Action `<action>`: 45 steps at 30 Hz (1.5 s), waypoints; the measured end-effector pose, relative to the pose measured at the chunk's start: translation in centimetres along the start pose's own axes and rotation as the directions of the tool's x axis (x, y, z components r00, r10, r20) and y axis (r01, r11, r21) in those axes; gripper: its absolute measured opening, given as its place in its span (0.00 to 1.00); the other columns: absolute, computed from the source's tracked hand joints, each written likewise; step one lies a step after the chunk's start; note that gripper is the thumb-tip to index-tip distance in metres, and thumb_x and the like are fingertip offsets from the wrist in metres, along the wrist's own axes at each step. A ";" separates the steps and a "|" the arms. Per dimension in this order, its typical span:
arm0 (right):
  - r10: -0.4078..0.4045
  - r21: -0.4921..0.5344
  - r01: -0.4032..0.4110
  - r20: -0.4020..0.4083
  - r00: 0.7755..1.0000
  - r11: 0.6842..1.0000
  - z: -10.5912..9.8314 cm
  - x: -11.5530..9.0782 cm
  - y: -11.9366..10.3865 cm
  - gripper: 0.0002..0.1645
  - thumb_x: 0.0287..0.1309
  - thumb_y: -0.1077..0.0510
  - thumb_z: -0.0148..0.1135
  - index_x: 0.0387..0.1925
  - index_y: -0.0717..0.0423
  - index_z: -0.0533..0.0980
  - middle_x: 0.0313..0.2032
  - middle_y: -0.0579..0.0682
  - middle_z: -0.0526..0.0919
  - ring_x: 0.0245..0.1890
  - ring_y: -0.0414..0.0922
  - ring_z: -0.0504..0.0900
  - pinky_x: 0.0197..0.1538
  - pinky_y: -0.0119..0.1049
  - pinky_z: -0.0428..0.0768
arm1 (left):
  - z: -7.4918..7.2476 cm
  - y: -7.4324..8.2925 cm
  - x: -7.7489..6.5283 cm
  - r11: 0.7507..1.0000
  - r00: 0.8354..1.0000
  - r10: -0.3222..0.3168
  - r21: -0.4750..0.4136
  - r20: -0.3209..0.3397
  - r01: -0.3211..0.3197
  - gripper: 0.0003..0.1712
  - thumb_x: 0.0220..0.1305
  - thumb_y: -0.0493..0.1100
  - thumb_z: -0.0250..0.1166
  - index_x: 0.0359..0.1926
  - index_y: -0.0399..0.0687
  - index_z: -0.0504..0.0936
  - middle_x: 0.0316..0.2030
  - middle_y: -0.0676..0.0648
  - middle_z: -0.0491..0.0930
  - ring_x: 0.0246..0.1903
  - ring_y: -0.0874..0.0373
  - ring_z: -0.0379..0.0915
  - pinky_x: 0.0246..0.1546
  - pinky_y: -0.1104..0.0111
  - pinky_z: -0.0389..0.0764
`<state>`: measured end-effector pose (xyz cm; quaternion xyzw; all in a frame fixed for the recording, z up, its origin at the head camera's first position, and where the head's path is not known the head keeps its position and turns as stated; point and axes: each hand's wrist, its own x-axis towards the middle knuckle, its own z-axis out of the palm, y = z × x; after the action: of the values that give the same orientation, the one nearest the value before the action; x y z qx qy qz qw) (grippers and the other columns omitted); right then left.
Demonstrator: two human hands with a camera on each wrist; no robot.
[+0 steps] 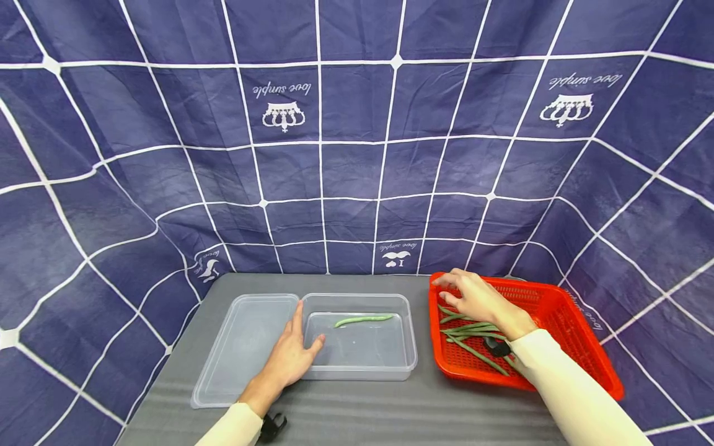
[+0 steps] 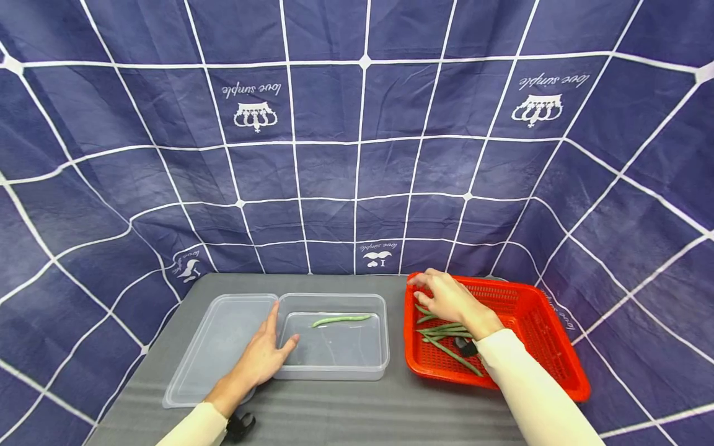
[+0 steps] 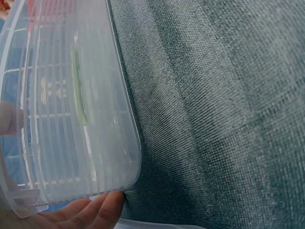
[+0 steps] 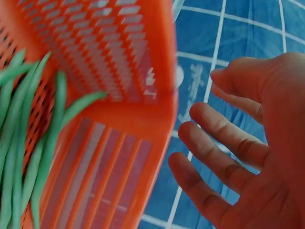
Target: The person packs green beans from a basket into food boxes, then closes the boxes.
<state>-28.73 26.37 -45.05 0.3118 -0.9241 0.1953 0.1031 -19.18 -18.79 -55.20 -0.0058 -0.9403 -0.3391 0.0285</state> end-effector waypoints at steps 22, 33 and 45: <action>0.069 0.079 -0.090 0.241 0.968 0.993 1.6 -3.4 6.6 0.22 0.65 0.61 0.84 0.59 0.61 0.91 0.48 0.53 0.98 0.52 0.57 0.95 0.60 0.56 0.91 | 0.3 0.0 -0.3 1.000 1.000 -0.006 -0.002 -0.014 0.006 0.61 0.82 0.56 0.70 0.97 0.46 0.42 0.84 0.21 0.68 0.80 0.21 0.73 0.80 0.31 0.76; 0.120 0.107 -0.163 0.325 0.938 0.981 2.5 -3.6 7.7 0.19 0.64 0.60 0.85 0.56 0.56 0.92 0.45 0.47 0.99 0.48 0.48 0.95 0.55 0.47 0.90 | 0.2 0.0 -0.2 1.000 1.000 0.005 0.007 -0.019 -0.004 0.61 0.82 0.56 0.70 0.97 0.47 0.43 0.83 0.21 0.69 0.78 0.21 0.75 0.79 0.32 0.78; 0.116 0.136 -0.164 0.305 0.945 0.977 3.8 -3.6 8.6 0.13 0.56 0.65 0.84 0.40 0.48 0.89 0.31 0.38 0.87 0.34 0.34 0.81 0.42 0.33 0.79 | 0.0 0.3 -0.2 1.000 1.000 0.008 0.015 -0.029 -0.008 0.61 0.81 0.56 0.71 0.97 0.47 0.44 0.82 0.21 0.71 0.77 0.21 0.77 0.78 0.32 0.79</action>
<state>-31.46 32.97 -52.17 0.2779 -0.9305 0.2265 -0.0755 -19.01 -18.59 -54.99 -0.0045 -0.9423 -0.3320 0.0435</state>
